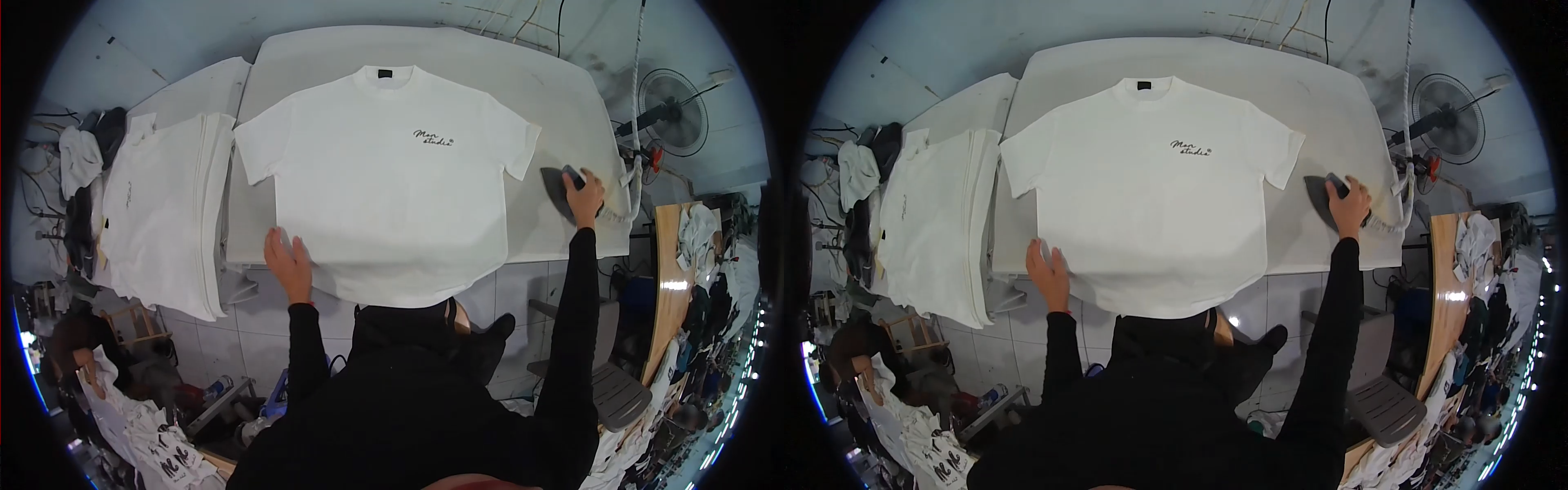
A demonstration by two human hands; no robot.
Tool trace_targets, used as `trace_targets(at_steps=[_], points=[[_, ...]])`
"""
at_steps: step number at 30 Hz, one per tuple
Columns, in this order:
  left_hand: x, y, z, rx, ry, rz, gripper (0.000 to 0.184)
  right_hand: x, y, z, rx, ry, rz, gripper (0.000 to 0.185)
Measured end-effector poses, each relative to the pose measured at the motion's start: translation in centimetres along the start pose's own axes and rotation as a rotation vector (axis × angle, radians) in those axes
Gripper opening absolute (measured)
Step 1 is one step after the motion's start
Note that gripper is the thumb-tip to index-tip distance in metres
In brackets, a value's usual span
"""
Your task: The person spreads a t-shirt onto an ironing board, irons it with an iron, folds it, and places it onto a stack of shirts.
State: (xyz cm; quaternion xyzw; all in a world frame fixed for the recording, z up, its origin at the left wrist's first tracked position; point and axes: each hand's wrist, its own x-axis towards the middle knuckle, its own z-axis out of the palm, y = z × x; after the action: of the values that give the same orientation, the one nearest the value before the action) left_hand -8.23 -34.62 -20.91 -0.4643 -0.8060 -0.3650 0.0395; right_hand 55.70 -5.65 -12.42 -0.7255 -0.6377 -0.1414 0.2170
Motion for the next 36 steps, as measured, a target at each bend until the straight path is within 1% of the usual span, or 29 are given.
trace_targets(at_steps=[1, 3, 5, 6, 8, 9, 11, 12, 13, 15, 16, 18, 19, 20, 21, 22, 23, 24, 25, 26, 27, 28, 29, 30, 31, 32, 33, 34, 36], points=[[-1.2, 0.6, -0.7, 0.011, 0.017, -0.031, 0.054, -0.5, -1.0, 0.0, -0.012, 0.204, -0.028, 0.056], [-3.4, 0.7, -1.2, 0.031, 0.059, -0.099, 0.056, -2.4, -3.1, -1.0, 0.170, 0.235, 0.060, 0.047], [-5.4, -0.5, -1.7, -0.011, 0.071, -0.239, 0.053, -7.1, -5.8, -2.2, 0.321, 0.313, 0.097, 0.035], [-6.4, -1.4, -1.5, -0.032, 0.074, -0.311, 0.052, -10.6, -7.2, -2.9, 0.381, 0.278, 0.263, 0.034], [-8.2, -4.5, 0.1, -0.332, 0.047, -0.544, 0.049, -18.5, -8.0, -2.8, 0.484, 0.201, 0.552, 0.027], [-8.5, -5.3, 0.5, -0.485, 0.036, -0.658, 0.048, -23.0, -8.0, -2.1, 0.675, 0.177, 0.680, 0.023], [-7.5, -4.6, -0.4, -0.817, -0.106, -0.760, 0.049, -31.8, -6.6, 1.4, 0.684, -0.043, 0.753, 0.024], [-7.2, -4.3, -0.7, -0.982, -0.187, -0.807, 0.049, -33.5, -6.9, 0.6, 0.823, -0.222, 0.696, 0.025], [-6.9, -4.4, -0.7, -1.006, -0.254, -0.893, 0.049, -34.6, -7.8, 0.0, 0.956, -0.401, 0.632, 0.028], [-6.4, -5.3, -0.8, -1.047, -0.386, -1.065, 0.049, -32.7, -10.8, -3.0, 1.214, -0.410, 0.797, 0.032], [-6.4, -5.2, -0.9, -0.980, -0.486, -0.981, 0.047, -31.6, -11.9, -4.1, 1.346, -0.423, 0.871, 0.034], [-6.3, -5.4, -1.8, -0.839, -0.630, -0.820, 0.045, -31.5, -9.4, -2.3, 1.387, -0.599, 0.791, 0.032], [-7.1, -5.6, -1.8, -0.777, -0.554, -0.757, 0.043, -31.4, -8.4, -1.1, 1.413, -0.712, 0.728, 0.031], [-7.7, -6.2, -2.8, -0.689, -0.553, -0.732, 0.043, -31.1, -8.3, -1.6, 1.368, -0.827, 0.718, 0.027], [-8.2, -6.7, -3.8, -0.603, -0.546, -0.715, 0.043, -31.7, -8.3, -1.6, 1.415, -0.791, 0.646, 0.027], [-8.7, -7.0, -4.8, -0.519, -0.539, -0.704, 0.043, -32.6, -6.6, -0.7, 1.277, -0.836, 0.592, 0.036], [-9.3, -7.2, -6.0, -0.523, -0.523, -0.668, 0.042, -32.2, -8.2, -4.2, 1.340, -0.818, 0.551, 0.043], [-9.9, -7.3, -7.3, -0.523, -0.508, -0.629, 0.041, -31.7, -7.7, -6.4, 1.229, -0.908, 0.535, 0.048], [-10.2, -7.2, -8.7, -0.516, -0.484, -0.593, 0.040, -31.9, -5.9, -6.2, 1.169, -0.950, 0.432, 0.047], [-10.1, -6.8, -10.0, -0.489, -0.523, -0.627, 0.039, -31.1, -4.9, -5.6, 1.230, -0.986, 0.596, 0.043], [-9.4, -5.8, -11.6, -0.462, -0.545, -0.667, 0.037, -29.3, -4.3, -4.9, 1.265, -0.937, 0.550, 0.039], [-7.9, -3.2, -13.6, -0.542, -0.445, -0.608, 0.034, -25.5, -4.7, -5.1, 1.220, -0.963, 0.552, 0.039], [-6.5, -2.4, -13.9, -0.594, -0.361, -0.505, 0.033, -20.0, -9.7, -14.6, 0.661, -0.919, 0.551, 0.058], [-4.5, -2.0, -13.3, -0.565, -0.214, -0.343, 0.032, -16.5, -10.2, -14.9, 0.826, -0.831, 0.466, 0.061], [-1.3, 1.1, -15.2, -0.623, -0.171, -0.366, 0.029, -12.8, -9.9, -13.4, 0.987, -0.733, 0.406, 0.065], [1.5, 3.7, -15.9, -0.670, 0.035, -0.262, 0.026, -9.3, -9.6, -12.7, 1.142, -0.621, 0.367, 0.069], [4.1, 7.2, -17.2, -0.961, 0.167, -0.331, 0.023, -5.5, -9.1, -13.4, 1.114, -0.589, 0.368, 0.072], [6.6, 9.5, -19.0, -1.048, 0.104, -0.346, 0.022, -0.8, -8.3, -14.2, 1.084, -0.551, 0.377, 0.075], [9.0, 12.3, -22.5, -1.164, 0.005, -0.264, 0.021, 4.9, -7.4, -16.6, 1.031, -0.452, 0.406, 0.081]])
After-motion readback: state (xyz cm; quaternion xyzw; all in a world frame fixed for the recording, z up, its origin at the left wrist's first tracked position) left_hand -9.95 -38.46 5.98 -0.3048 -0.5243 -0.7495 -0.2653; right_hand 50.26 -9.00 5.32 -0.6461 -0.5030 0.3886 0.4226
